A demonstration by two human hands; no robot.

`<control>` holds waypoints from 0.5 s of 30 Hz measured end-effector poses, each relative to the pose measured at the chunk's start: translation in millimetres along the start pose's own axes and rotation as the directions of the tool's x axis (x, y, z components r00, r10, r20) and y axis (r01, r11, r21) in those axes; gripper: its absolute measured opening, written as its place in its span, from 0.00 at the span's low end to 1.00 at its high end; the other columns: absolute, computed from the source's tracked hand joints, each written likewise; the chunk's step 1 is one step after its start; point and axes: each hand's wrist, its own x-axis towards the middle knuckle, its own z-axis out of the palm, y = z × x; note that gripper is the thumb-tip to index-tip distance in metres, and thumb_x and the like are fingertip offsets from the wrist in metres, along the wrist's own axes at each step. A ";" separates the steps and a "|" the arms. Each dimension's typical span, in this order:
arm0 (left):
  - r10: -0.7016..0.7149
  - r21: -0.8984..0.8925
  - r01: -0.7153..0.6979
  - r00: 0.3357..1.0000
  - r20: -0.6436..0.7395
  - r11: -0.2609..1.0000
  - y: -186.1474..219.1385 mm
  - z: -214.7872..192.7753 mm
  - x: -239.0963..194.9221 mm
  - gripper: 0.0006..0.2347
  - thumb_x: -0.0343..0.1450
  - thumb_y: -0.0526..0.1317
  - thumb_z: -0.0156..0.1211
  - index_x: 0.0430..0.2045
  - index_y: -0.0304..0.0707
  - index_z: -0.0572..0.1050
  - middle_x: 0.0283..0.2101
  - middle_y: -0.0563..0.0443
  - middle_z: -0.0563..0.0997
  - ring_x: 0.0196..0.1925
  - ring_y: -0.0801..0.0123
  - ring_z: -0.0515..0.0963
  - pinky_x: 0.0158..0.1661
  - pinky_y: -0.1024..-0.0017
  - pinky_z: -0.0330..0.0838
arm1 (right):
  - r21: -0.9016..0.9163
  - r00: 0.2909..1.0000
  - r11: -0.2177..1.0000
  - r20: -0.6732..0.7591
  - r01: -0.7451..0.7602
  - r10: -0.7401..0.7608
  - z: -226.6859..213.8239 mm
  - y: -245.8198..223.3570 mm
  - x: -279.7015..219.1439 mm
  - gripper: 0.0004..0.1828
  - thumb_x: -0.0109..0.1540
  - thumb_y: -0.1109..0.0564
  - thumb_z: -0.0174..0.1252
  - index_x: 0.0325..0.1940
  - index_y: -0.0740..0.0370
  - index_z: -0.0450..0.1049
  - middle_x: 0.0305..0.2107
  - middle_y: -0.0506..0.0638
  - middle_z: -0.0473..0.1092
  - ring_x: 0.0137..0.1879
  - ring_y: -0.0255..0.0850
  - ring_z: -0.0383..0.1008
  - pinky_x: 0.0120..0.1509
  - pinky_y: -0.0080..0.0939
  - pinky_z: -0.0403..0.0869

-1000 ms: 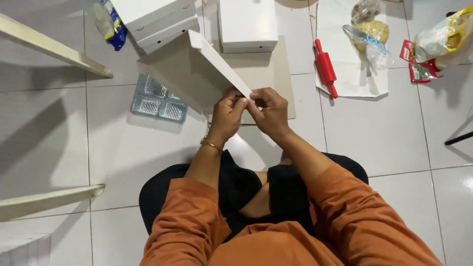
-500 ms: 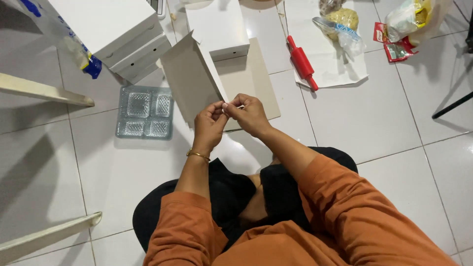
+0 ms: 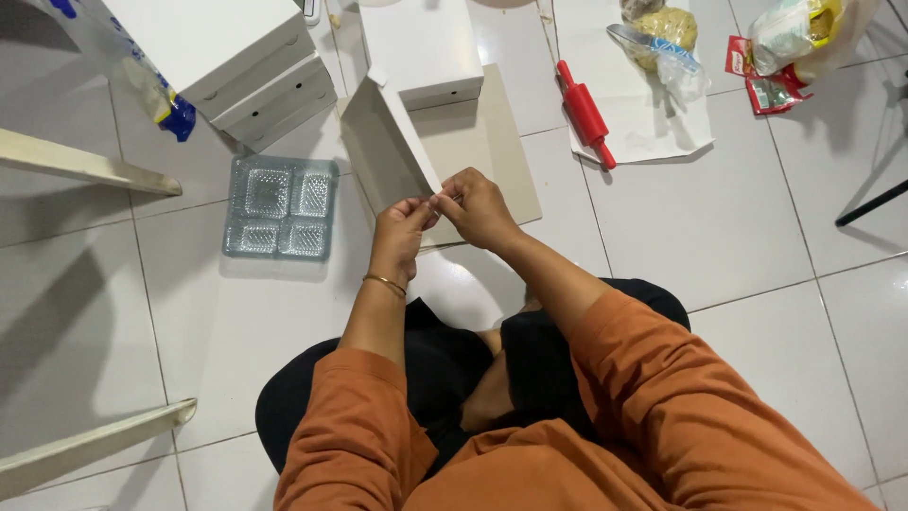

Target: The person assembles a white cardboard box by folding and tucking the flaps into place. They then pick up a flat cardboard sheet, fold it, and place it inside the assembled box.

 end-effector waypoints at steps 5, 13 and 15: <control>0.020 -0.151 -0.006 0.996 0.089 0.988 0.0 0.5 -6.0 0.11 0.66 0.27 0.64 0.41 0.36 0.80 0.34 0.53 0.84 0.39 0.74 0.85 0.48 0.79 0.78 | -0.129 0.992 0.983 -0.012 0.127 -0.130 4.4 21.5 6.8 0.08 0.63 0.58 0.64 0.35 0.66 0.79 0.42 0.59 0.74 0.40 0.51 0.80 0.38 0.43 0.79; 0.075 -0.193 -0.056 0.993 0.091 0.980 -11.0 -0.6 3.9 0.14 0.65 0.25 0.68 0.43 0.37 0.81 0.36 0.52 0.85 0.41 0.73 0.85 0.50 0.77 0.80 | -0.151 0.972 0.963 -0.027 0.225 -0.231 7.2 33.1 14.1 0.09 0.63 0.55 0.65 0.34 0.63 0.78 0.41 0.56 0.73 0.40 0.52 0.79 0.39 0.45 0.79; 0.074 -0.223 -0.055 0.994 0.077 0.973 -15.6 -3.2 5.6 0.13 0.66 0.25 0.67 0.43 0.38 0.80 0.37 0.51 0.85 0.42 0.72 0.85 0.50 0.77 0.79 | -0.144 0.967 0.957 -0.014 0.250 -0.255 6.2 32.1 14.3 0.09 0.64 0.55 0.65 0.33 0.62 0.78 0.41 0.54 0.73 0.41 0.51 0.79 0.40 0.44 0.78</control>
